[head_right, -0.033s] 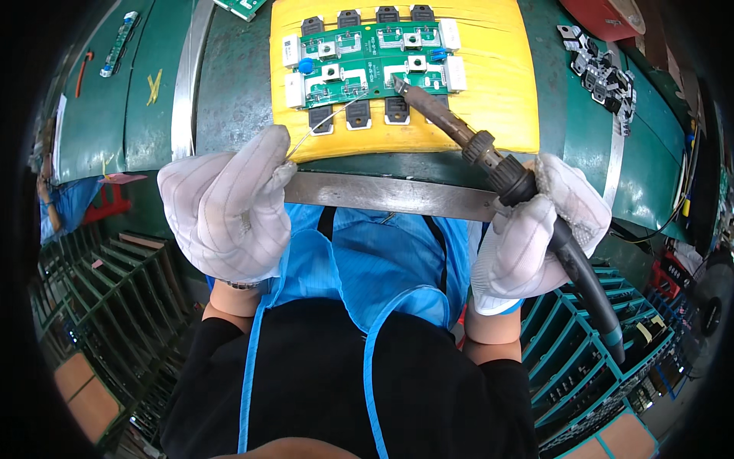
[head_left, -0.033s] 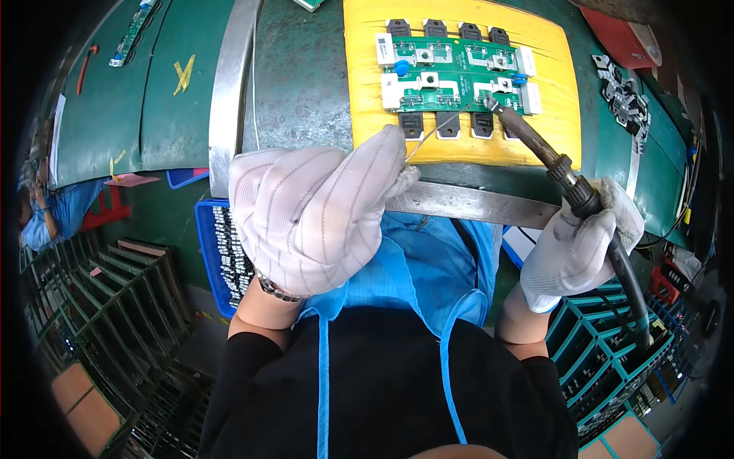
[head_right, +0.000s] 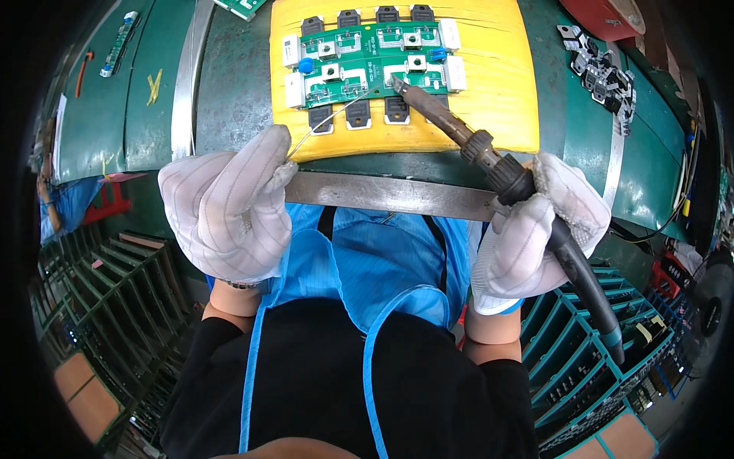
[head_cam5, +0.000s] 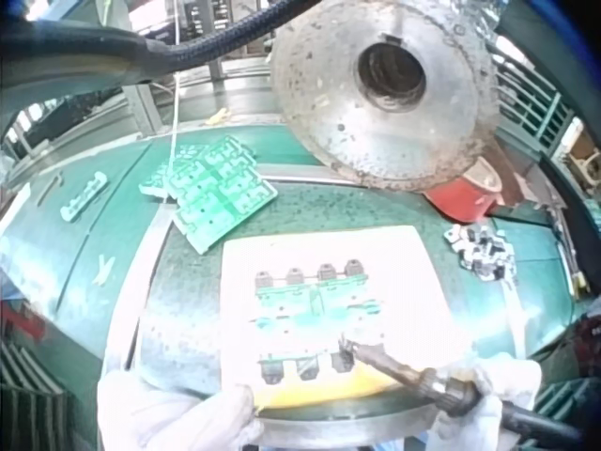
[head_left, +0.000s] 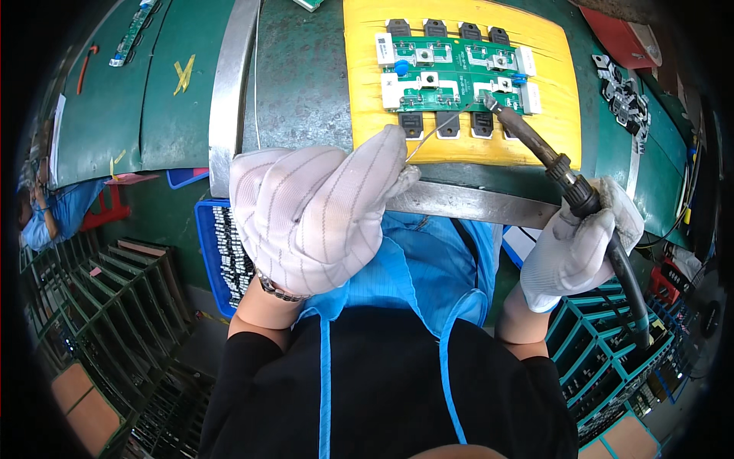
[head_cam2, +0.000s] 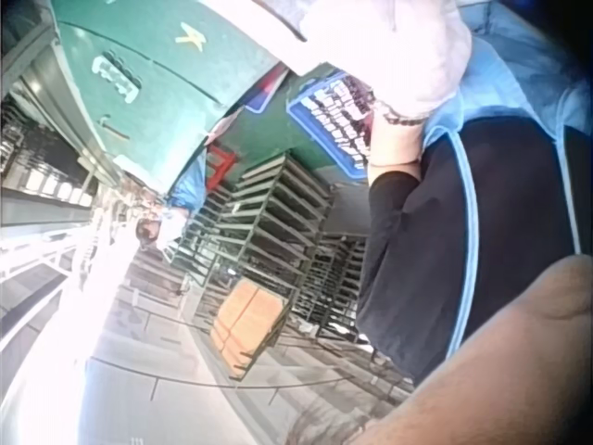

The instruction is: The person solders electronic components onto printed circuit boards with a soldering iron and solder wire.

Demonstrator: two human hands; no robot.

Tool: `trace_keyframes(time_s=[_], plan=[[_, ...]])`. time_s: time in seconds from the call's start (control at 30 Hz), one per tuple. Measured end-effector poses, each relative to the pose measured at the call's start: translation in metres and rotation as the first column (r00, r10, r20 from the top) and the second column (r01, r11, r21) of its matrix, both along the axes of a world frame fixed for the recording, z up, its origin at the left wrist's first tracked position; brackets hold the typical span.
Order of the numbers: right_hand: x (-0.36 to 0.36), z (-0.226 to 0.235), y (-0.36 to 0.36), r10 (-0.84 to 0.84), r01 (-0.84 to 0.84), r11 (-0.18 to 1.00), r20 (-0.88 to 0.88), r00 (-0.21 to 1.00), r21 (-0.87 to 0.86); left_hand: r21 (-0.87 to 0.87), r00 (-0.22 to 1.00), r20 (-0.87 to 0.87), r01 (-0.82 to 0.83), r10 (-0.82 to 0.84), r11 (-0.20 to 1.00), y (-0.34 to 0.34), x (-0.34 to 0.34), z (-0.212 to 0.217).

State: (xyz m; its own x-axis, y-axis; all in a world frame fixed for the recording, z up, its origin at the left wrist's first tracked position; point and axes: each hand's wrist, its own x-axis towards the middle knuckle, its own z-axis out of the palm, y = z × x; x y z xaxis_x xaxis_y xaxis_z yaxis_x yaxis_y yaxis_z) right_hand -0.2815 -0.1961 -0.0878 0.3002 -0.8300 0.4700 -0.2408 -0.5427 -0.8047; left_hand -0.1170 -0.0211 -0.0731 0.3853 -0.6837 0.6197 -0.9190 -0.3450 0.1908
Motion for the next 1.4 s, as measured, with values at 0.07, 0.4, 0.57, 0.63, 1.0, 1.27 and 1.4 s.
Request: trace_keyframes(time_s=[0.07,0.4,0.57,0.63,1.0,1.27,1.4], plan=[[-0.001,0.000,0.000,-0.022,0.020,0.997,0.032,0.999,0.070,-0.002,1.000,0.002,0.001,-0.001,1.000,-0.001,0.000,0.000],[-0.002,-0.001,-0.009,0.018,-0.039,0.981,-0.110,0.994,-0.192,-0.001,1.000,0.013,0.024,-0.024,1.000,-0.008,0.003,-0.003],[-0.003,-0.003,-0.010,0.001,-0.036,0.967,-0.141,0.990,-0.251,-0.020,0.999,0.035,-0.006,0.007,1.000,0.001,0.002,0.002],[-0.002,-0.005,-0.010,-0.015,-0.021,0.968,-0.140,0.990,-0.250,-0.016,0.999,0.036,-0.015,0.016,1.000,0.000,0.002,0.003],[-0.004,-0.006,-0.006,0.165,-0.169,0.984,0.075,0.984,0.049,0.014,0.996,0.008,-0.087,0.087,0.996,0.007,-0.001,0.007],[0.003,0.004,-0.002,0.158,-0.219,0.960,0.309,0.938,0.175,0.017,0.998,-0.011,-0.056,0.056,0.998,0.009,-0.001,0.007],[0.008,0.001,0.004,-0.183,0.148,0.970,0.181,0.966,0.192,-0.014,1.000,0.003,-0.001,0.001,1.000,0.004,-0.004,0.004]])
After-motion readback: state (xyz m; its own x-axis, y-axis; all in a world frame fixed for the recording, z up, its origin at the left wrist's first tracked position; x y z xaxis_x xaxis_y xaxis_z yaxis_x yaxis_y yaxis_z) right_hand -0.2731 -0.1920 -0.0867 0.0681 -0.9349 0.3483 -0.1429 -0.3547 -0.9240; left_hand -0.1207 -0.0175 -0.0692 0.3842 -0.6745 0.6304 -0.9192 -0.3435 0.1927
